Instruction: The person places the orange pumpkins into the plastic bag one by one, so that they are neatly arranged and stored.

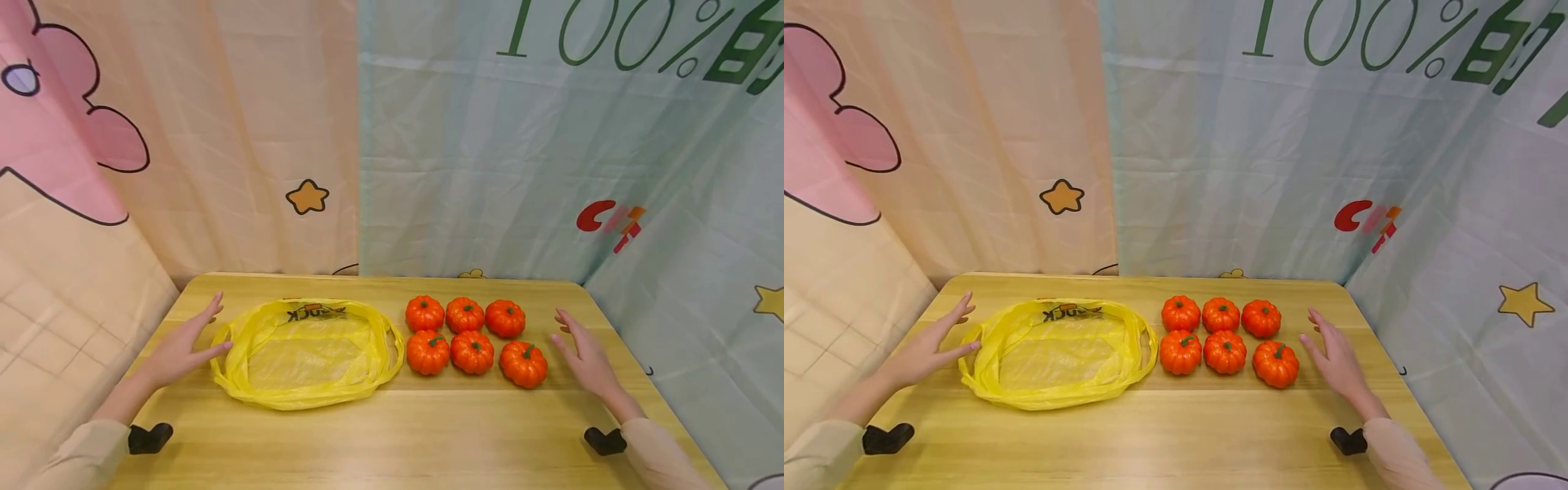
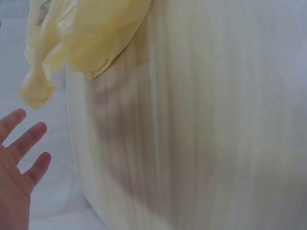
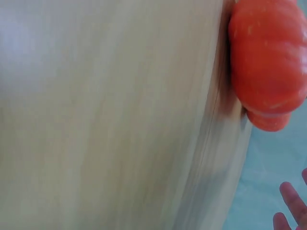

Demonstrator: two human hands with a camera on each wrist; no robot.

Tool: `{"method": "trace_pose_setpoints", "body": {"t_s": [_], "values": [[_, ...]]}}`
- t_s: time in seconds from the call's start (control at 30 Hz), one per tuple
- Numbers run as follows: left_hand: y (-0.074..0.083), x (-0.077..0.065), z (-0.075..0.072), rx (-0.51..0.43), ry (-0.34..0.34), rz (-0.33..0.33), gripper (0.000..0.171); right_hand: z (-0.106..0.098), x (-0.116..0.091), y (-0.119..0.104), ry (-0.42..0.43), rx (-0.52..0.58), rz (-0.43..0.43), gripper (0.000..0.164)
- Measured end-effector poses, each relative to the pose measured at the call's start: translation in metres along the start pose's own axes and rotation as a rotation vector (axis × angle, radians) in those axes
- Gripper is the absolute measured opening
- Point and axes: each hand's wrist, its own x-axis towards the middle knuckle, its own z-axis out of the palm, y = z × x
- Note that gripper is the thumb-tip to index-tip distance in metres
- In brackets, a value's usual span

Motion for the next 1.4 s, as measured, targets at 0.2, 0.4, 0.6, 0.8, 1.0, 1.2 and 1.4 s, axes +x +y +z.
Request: {"method": "trace_pose_setpoints", "body": {"t_s": [0.2,0.4,0.6,0.8,1.0,1.2,1.4], "values": [[-0.004,-0.005,0.014,-0.059,0.044,-0.041,0.087,0.003,-0.007,-0.012,-0.044,0.108,0.101,0.063],[0.002,-0.008,0.023,-0.143,0.104,-0.081,0.080,0.007,-0.013,-0.015,-0.067,0.201,0.169,0.065],[0.004,-0.007,0.027,-0.230,0.101,-0.139,0.071,0.012,-0.017,-0.017,-0.065,0.181,0.184,0.066],[0.004,-0.006,0.032,-0.288,0.133,-0.145,0.063,0.015,-0.020,-0.023,-0.089,0.229,0.181,0.071],[0.002,-0.007,0.037,-0.364,0.128,-0.148,0.061,0.020,-0.022,-0.024,-0.105,0.208,0.218,0.076],[-0.001,-0.008,0.038,-0.400,0.120,-0.206,0.060,0.024,-0.019,-0.025,-0.151,0.234,0.225,0.075],[-0.003,-0.007,0.044,-0.409,0.132,-0.226,0.056,0.025,-0.018,-0.025,-0.160,0.312,0.233,0.067]]}}
